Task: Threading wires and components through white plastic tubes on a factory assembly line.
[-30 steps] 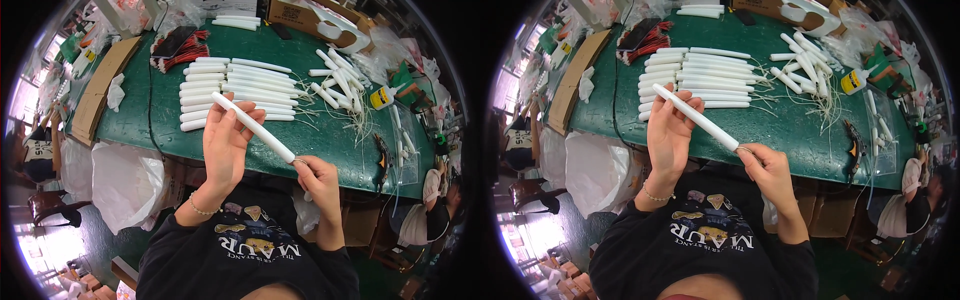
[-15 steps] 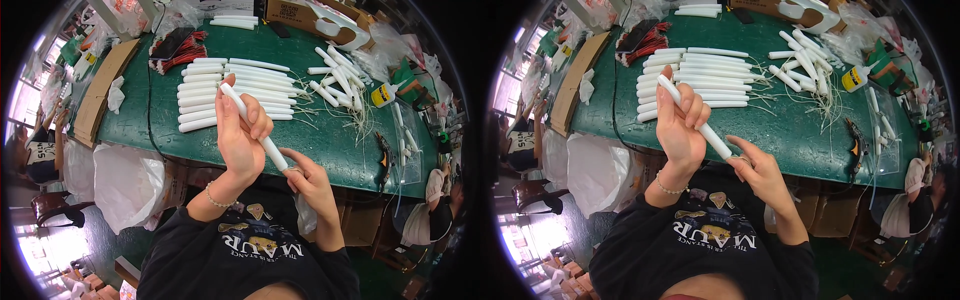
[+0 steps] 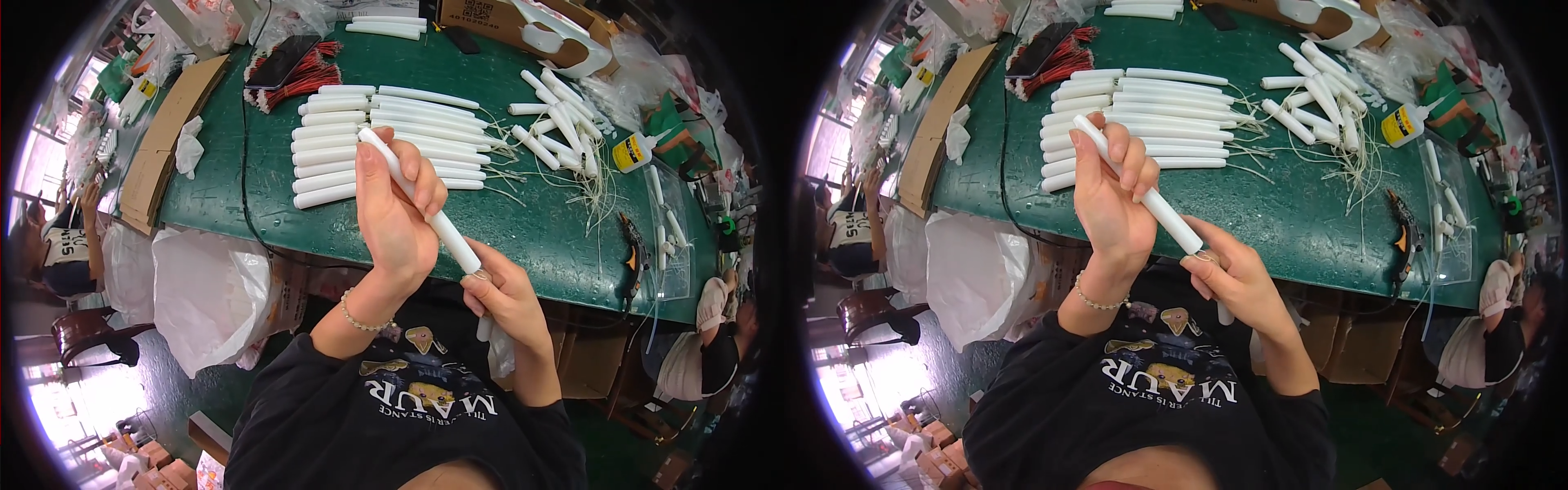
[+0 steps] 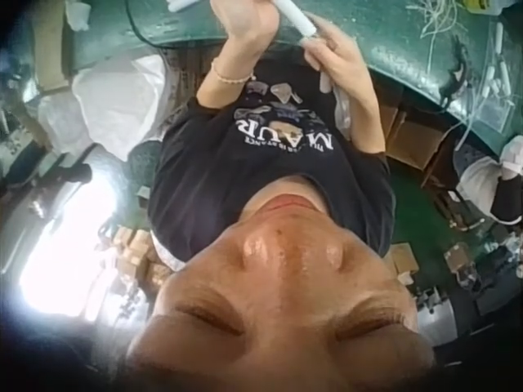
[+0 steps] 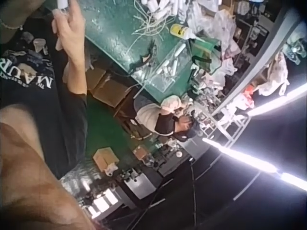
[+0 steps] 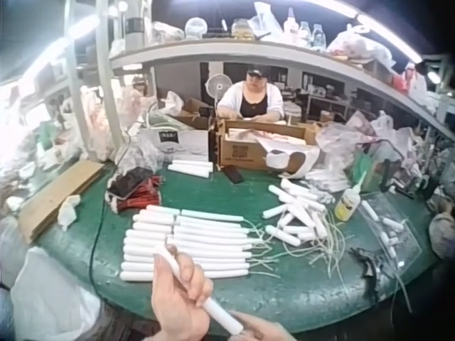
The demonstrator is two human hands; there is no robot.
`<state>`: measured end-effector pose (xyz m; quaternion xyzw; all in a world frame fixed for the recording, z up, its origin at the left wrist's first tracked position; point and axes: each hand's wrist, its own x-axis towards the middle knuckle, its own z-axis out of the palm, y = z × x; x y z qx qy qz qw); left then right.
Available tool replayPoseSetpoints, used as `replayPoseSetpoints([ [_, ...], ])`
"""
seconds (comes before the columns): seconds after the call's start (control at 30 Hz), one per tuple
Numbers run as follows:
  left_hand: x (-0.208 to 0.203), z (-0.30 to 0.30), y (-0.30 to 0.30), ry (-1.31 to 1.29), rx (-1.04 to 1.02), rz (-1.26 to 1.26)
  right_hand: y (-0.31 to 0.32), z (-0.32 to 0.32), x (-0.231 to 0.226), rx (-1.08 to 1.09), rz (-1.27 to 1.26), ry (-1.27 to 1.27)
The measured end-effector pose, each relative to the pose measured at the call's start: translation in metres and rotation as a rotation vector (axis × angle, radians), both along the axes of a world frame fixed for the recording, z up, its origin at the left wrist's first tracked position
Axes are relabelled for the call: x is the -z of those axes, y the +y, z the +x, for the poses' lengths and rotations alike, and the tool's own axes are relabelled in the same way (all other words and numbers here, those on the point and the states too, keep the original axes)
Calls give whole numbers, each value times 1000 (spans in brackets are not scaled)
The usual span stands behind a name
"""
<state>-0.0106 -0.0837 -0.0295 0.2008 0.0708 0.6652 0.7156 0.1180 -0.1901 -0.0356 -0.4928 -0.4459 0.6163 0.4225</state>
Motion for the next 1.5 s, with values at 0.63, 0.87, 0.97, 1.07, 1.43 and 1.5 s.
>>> replayPoseSetpoints([
  [0.63,1,-5,3,-10,29,-42,3,7,6,-189,-173,170],
  [0.87,1,-6,4,6,29,-43,0,6,6,-206,-249,346],
  [0.97,-4,-3,2,23,19,-62,-1,7,9,-142,-350,564],
  [1.07,-5,-2,0,39,9,-64,-1,7,12,-127,-370,577],
  [1.43,1,-2,0,44,29,-73,-3,2,20,-96,-205,501],
  [1.5,2,-3,0,34,53,-63,-3,3,21,-113,-210,513],
])
